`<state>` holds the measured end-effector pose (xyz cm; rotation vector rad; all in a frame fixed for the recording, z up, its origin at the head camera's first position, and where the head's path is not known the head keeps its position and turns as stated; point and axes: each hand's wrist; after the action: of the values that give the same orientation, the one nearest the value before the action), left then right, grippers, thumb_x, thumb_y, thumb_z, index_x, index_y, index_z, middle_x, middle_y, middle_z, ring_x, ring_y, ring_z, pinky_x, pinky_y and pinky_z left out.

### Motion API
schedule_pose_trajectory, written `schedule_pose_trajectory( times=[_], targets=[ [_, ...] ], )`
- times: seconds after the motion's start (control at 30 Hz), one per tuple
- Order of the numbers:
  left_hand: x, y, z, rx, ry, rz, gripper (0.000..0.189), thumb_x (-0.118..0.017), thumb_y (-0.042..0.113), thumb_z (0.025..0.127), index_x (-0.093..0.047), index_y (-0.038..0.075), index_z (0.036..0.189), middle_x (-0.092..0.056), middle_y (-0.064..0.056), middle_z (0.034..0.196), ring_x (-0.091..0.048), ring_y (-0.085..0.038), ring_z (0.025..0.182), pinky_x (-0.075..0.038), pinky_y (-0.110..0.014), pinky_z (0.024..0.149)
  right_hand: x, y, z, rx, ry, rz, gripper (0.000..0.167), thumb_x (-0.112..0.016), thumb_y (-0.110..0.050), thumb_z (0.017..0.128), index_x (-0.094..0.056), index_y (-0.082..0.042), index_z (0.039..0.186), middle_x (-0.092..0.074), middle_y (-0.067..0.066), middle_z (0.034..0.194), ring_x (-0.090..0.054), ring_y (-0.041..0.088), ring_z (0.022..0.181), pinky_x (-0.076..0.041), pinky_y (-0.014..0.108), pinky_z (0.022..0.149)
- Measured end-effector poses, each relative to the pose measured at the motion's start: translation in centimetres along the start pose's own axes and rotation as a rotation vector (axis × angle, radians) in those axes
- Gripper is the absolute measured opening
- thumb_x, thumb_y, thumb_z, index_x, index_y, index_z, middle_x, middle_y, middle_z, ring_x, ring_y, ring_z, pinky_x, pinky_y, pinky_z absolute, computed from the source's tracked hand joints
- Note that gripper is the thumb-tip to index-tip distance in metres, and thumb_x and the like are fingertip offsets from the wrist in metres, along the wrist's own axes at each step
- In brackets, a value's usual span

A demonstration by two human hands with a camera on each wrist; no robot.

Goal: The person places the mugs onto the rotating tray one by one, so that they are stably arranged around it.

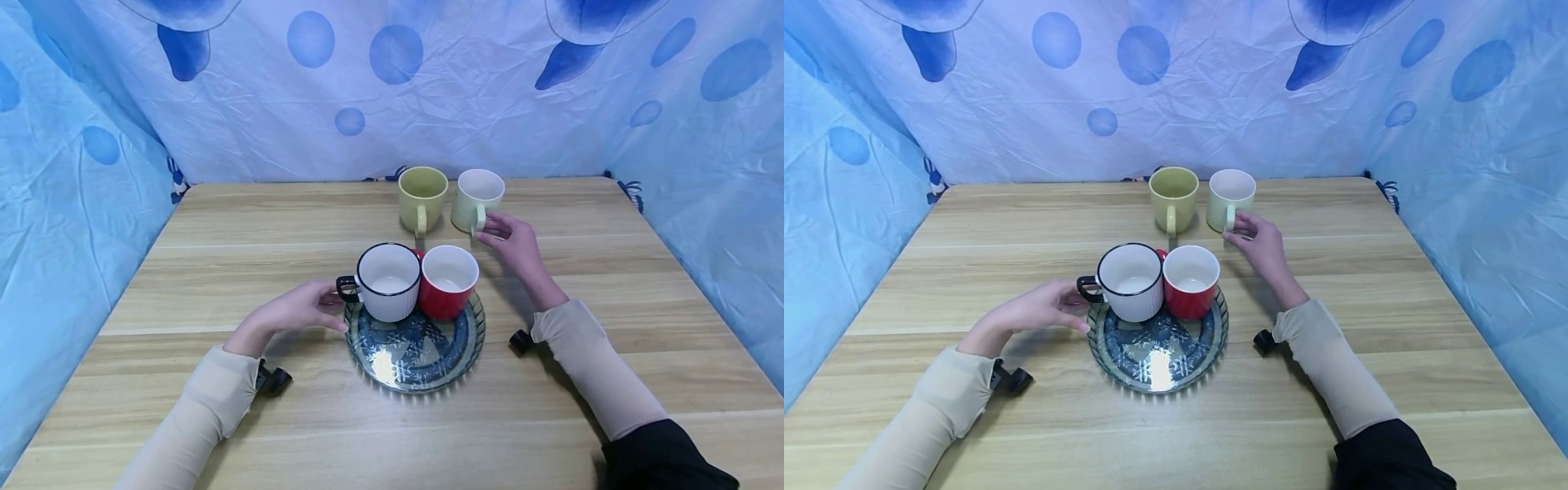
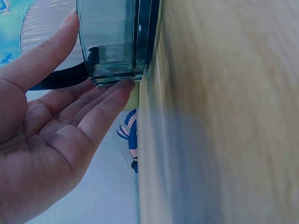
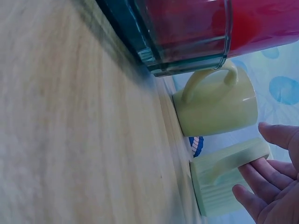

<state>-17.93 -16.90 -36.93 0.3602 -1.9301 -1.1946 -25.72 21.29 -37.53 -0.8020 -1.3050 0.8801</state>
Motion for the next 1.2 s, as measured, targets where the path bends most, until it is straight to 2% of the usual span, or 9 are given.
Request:
schedule_pose_trajectory(
  times=[0.1,0.17,0.27,0.37,0.57,0.9,1.2],
  targets=[
    [0.0,0.0,0.0,-0.025,-0.008,-0.001,0.068,-0.077,0.009,0.079,-0.045,-0.011,0.135,-0.051,-0.031,0.136,-0.049,-0.045,0.129,-0.041,-0.049,0.110,0.1,0.1,0.0,-0.008,0.015,-0.029,0.053,-0.070,-0.012,0.088,-0.052,-0.001,0.137,-0.065,0.022,0.123,-0.065,0.027,0.111,-0.051,0.006,0.080],
    [0.0,0.0,0.1,-0.028,-0.008,-0.005,0.067,-0.077,0.009,0.079,-0.045,-0.011,0.135,-0.050,-0.031,0.137,-0.049,-0.045,0.129,-0.041,-0.049,0.110,0.2,0.2,0.1,-0.009,0.029,-0.052,0.052,-0.071,-0.013,0.088,-0.052,-0.001,0.136,-0.066,0.022,0.121,-0.067,0.016,0.101,-0.050,0.005,0.078],
    [0.0,-0.1,0.1,-0.020,-0.006,0.002,0.066,-0.077,0.010,0.079,-0.046,-0.011,0.134,-0.051,-0.031,0.136,-0.049,-0.045,0.129,-0.041,-0.049,0.110,0.3,0.3,0.2,-0.002,0.047,-0.070,0.051,-0.071,-0.014,0.088,-0.053,-0.001,0.134,-0.067,0.024,0.118,-0.061,-0.003,0.085,-0.049,0.004,0.075],
    [0.0,-0.1,0.1,-0.010,-0.004,0.008,0.066,-0.077,0.011,0.079,-0.047,-0.010,0.133,-0.052,-0.030,0.136,-0.050,-0.045,0.129,-0.040,-0.049,0.111,0.5,0.4,0.2,0.005,0.060,-0.072,0.049,-0.071,-0.012,0.088,-0.055,0.001,0.132,-0.067,0.026,0.115,-0.055,-0.013,0.076,-0.047,0.002,0.073],
    [0.1,-0.1,0.0,-0.009,-0.003,0.012,0.066,-0.077,0.011,0.078,-0.047,-0.010,0.133,-0.052,-0.030,0.135,-0.050,-0.044,0.128,-0.041,-0.049,0.110,0.7,0.5,0.2,-0.001,0.106,-0.087,0.043,-0.070,-0.012,0.089,-0.058,0.001,0.128,-0.067,0.025,0.109,-0.053,-0.012,0.074,-0.046,0.003,0.072],
    [0.1,0.1,-0.1,0.001,-0.001,0.007,0.065,-0.077,0.010,0.078,-0.047,-0.009,0.133,-0.054,-0.029,0.134,-0.051,-0.044,0.128,-0.041,-0.049,0.111,1.3,1.3,0.6,-0.037,0.156,-0.094,0.042,-0.068,-0.019,0.091,-0.059,-0.004,0.129,-0.063,0.007,0.100,-0.053,-0.004,0.079,-0.046,0.005,0.072],
    [0.1,0.0,0.1,-0.010,-0.005,0.013,0.062,-0.077,0.010,0.078,-0.049,-0.009,0.131,-0.054,-0.029,0.134,-0.050,-0.044,0.129,-0.041,-0.048,0.111,1.8,2.0,0.5,-0.058,0.207,0.037,0.041,-0.067,-0.020,0.092,-0.060,-0.003,0.129,-0.056,-0.017,0.081,-0.055,-0.005,0.079,-0.049,0.004,0.069]
  ],
)
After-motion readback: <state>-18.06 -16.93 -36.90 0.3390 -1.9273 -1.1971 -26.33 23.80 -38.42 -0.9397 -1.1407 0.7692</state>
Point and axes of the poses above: each hand's wrist, its own z-axis towards the middle knuckle, its own x-axis out of the back of the hand, y = z × x
